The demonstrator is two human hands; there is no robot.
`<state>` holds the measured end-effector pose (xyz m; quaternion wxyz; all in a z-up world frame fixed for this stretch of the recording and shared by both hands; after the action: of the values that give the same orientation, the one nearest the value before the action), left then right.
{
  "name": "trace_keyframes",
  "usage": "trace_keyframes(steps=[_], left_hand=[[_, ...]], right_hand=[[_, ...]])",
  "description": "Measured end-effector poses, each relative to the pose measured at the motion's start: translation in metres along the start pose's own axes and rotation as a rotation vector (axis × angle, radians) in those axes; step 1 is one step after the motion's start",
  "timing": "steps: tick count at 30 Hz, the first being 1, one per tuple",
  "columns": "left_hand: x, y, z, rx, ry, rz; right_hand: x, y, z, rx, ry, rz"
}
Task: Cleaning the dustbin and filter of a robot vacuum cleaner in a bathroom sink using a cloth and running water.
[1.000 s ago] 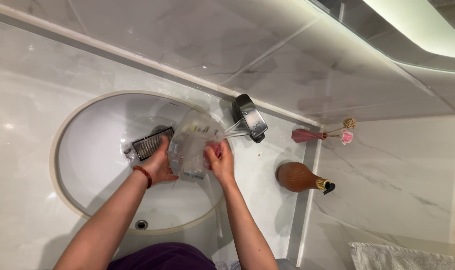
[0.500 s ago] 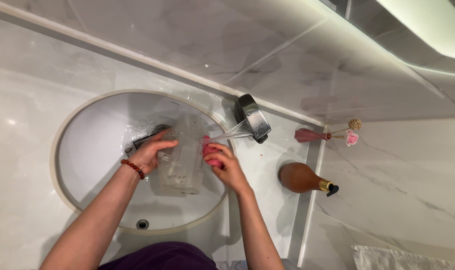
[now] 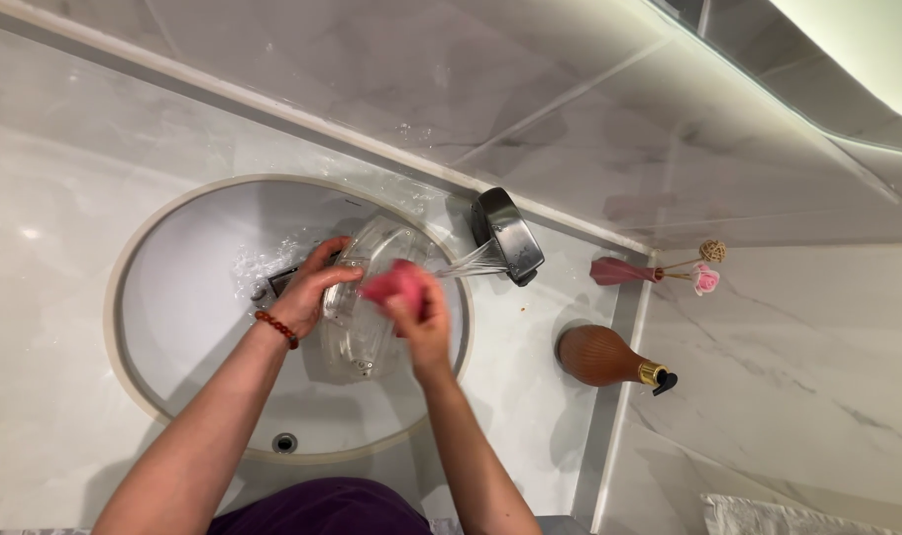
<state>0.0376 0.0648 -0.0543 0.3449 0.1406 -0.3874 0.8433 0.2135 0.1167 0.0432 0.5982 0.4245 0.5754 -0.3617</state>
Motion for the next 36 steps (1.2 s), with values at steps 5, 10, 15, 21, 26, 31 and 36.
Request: trace_keyframes(steps=[5, 10, 15, 21, 26, 31, 36], left_hand=[[-0.025, -0.003, -0.014, 0.005, -0.032, -0.002], [-0.008, -0.021, 0.005, 0.066, 0.062, 0.019], [-0.029, 0.011, -0.014, 0.027, 0.069, 0.143], [-0.038, 0.012, -0.028, 0.197, -0.089, -0.061], [-0.031, 0.007, -0.030, 0.234, -0.156, -0.043], [-0.019, 0.005, -0.015, 0.119, -0.030, 0.224], [0.003, 0.003, 0.000, 0.079, 0.080, 0.259]], right_hand=[[0.015, -0.021, -0.045, -0.155, 0.398, 0.733], [0.025, -0.017, -0.038, -0.139, 0.410, 0.685], [0.025, -0.022, 0.039, -0.399, 0.402, 0.541], [0.017, -0.033, -0.030, -0.184, 0.456, 0.625], [-0.004, -0.043, -0.043, -0.169, 0.497, 0.676], [0.000, -0.041, 0.020, -0.424, 0.667, 0.689], [0.017, -0.042, 0.039, -0.628, 0.916, 0.719]])
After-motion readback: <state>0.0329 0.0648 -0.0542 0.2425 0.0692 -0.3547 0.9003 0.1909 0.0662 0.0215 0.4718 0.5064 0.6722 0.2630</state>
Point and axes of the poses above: each hand's wrist, its own z-axis away from the middle knuckle, its own y-axis out of the back of the hand, x = y × z, the point moved 4 cm from there along -z, towards the middle knuckle, and after that the axes turned 11 degrees about y, right-handed, at the moved point
